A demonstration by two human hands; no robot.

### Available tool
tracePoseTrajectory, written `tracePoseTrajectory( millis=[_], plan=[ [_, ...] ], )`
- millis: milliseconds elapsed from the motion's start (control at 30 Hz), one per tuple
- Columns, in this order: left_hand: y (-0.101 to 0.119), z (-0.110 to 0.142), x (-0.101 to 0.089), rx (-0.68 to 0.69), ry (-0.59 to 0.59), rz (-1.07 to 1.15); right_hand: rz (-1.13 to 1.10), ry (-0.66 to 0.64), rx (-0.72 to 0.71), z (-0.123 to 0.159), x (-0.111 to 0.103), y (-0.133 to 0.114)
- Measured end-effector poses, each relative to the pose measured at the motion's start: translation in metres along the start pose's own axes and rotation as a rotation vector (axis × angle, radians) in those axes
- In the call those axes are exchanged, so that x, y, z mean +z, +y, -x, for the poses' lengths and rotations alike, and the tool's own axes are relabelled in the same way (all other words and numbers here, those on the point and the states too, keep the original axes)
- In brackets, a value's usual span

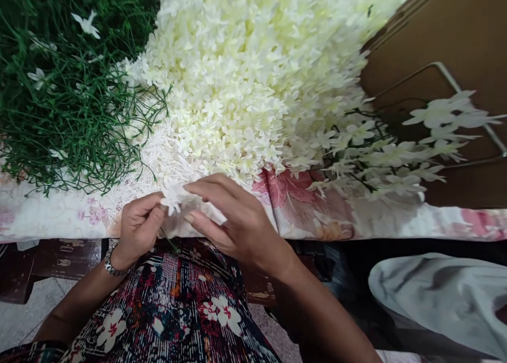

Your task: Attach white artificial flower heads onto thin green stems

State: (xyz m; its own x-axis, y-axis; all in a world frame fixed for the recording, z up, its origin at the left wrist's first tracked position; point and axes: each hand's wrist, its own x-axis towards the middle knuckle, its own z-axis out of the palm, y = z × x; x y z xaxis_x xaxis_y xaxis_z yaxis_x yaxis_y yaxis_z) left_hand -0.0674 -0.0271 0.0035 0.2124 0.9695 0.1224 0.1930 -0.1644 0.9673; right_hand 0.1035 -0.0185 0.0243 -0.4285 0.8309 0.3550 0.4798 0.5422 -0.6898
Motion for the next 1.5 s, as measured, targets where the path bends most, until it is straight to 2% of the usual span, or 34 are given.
tracePoseTrajectory(
  millis=[67,100,167,200,300,400,500,600,667,800,867,967,1033,1133,1300,1400,1500],
  plan=[
    [0.004,-0.001,-0.001,-0.065,0.170,0.078,-0.051,0.036,0.022,0.004,0.002,-0.004],
    [0.005,-0.001,0.000,-0.084,0.241,0.120,-0.065,-0.002,0.025,0.007,0.005,-0.006],
    [0.005,-0.001,0.002,-0.101,0.316,0.206,-0.052,-0.060,0.009,0.011,0.015,-0.008],
    [0.004,-0.001,0.004,-0.105,0.316,0.248,-0.048,-0.039,-0.008,0.012,0.020,-0.008],
    [0.003,0.004,0.004,-0.125,0.248,0.399,-0.026,0.060,-0.038,0.013,0.027,-0.005],
    [0.002,0.010,-0.002,-0.111,0.136,0.463,0.040,0.032,-0.094,0.012,0.021,-0.003],
    [0.003,0.013,-0.009,-0.109,-0.027,0.374,0.133,-0.106,-0.220,0.009,0.011,-0.006],
    [0.004,0.013,-0.010,-0.184,-0.153,0.270,0.240,-0.201,-0.327,0.003,0.009,-0.012],
    [0.006,0.013,-0.009,-0.223,-0.193,0.183,0.284,-0.219,-0.352,0.000,0.013,-0.015],
    [0.005,0.014,-0.009,-0.177,-0.191,0.046,0.342,-0.175,-0.336,0.002,0.018,-0.009],
    [0.002,0.016,-0.011,-0.165,-0.154,0.016,0.373,-0.086,-0.274,0.007,0.013,0.000],
    [-0.005,0.016,-0.018,-0.203,-0.020,0.082,0.441,0.090,-0.097,0.014,0.003,0.014],
    [-0.009,0.015,-0.022,-0.245,0.092,0.190,0.484,0.115,-0.029,0.017,-0.003,0.022],
    [-0.012,0.012,-0.027,-0.276,0.196,0.276,0.547,0.084,-0.026,0.018,-0.009,0.029],
    [-0.016,0.014,-0.029,-0.241,0.217,0.118,0.574,0.081,-0.022,0.012,-0.010,0.028],
    [-0.016,0.016,-0.028,-0.196,0.264,0.026,0.471,-0.018,-0.112,0.003,0.002,0.017],
    [-0.016,0.015,-0.028,-0.152,0.269,-0.030,0.415,-0.159,-0.219,-0.008,0.024,0.005]
  ],
)
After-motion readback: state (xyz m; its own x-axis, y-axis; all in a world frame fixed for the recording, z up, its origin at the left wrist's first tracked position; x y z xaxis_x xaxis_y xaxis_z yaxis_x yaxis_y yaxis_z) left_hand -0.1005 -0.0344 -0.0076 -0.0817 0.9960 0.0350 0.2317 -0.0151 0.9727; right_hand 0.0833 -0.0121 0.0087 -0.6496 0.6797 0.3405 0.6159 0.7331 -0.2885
